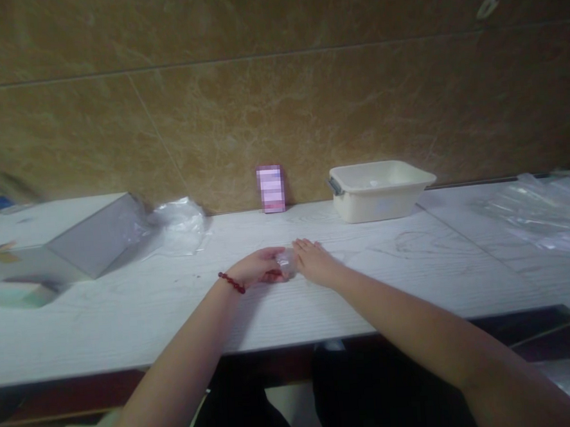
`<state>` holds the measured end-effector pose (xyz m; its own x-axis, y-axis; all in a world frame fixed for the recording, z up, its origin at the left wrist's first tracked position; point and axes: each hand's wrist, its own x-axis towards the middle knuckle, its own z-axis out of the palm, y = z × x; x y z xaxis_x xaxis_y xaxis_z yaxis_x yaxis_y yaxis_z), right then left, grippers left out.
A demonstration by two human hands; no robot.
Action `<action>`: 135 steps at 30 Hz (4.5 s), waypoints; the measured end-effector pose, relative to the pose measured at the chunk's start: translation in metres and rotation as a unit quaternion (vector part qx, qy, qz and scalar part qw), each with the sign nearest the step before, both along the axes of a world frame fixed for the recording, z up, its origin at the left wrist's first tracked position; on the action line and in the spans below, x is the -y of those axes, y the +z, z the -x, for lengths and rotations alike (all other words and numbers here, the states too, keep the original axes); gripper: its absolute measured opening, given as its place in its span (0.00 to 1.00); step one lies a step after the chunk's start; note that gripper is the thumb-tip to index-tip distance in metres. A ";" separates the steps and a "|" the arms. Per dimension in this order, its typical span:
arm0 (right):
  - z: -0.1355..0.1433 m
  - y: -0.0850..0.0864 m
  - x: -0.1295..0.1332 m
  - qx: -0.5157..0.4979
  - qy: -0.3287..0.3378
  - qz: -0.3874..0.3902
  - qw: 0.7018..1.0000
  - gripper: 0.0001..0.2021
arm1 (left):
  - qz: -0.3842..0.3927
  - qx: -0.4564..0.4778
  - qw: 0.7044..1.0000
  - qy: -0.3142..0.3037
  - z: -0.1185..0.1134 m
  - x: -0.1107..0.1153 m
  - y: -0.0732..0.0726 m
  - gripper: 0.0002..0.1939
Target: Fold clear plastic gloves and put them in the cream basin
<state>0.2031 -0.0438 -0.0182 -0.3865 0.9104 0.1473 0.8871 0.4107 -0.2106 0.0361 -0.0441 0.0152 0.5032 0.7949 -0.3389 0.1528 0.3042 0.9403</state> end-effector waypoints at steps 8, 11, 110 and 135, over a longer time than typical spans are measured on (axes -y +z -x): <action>-0.006 0.008 -0.004 -0.041 0.024 -0.040 0.998 0.20 | -0.380 -0.326 0.856 0.126 0.010 -0.016 -0.015 0.13; -0.003 0.008 0.000 -0.037 0.060 -0.032 0.997 0.20 | -0.484 -0.326 0.811 0.047 0.000 -0.013 -0.017 0.15; -0.018 0.030 0.005 -0.033 0.134 -0.053 0.989 0.15 | -0.531 -0.316 0.778 -0.115 0.014 -0.020 -0.015 0.12; 0.006 -0.009 0.001 0.027 0.048 -0.004 0.998 0.26 | -0.449 -0.469 0.742 -0.168 0.013 -0.017 -0.018 0.30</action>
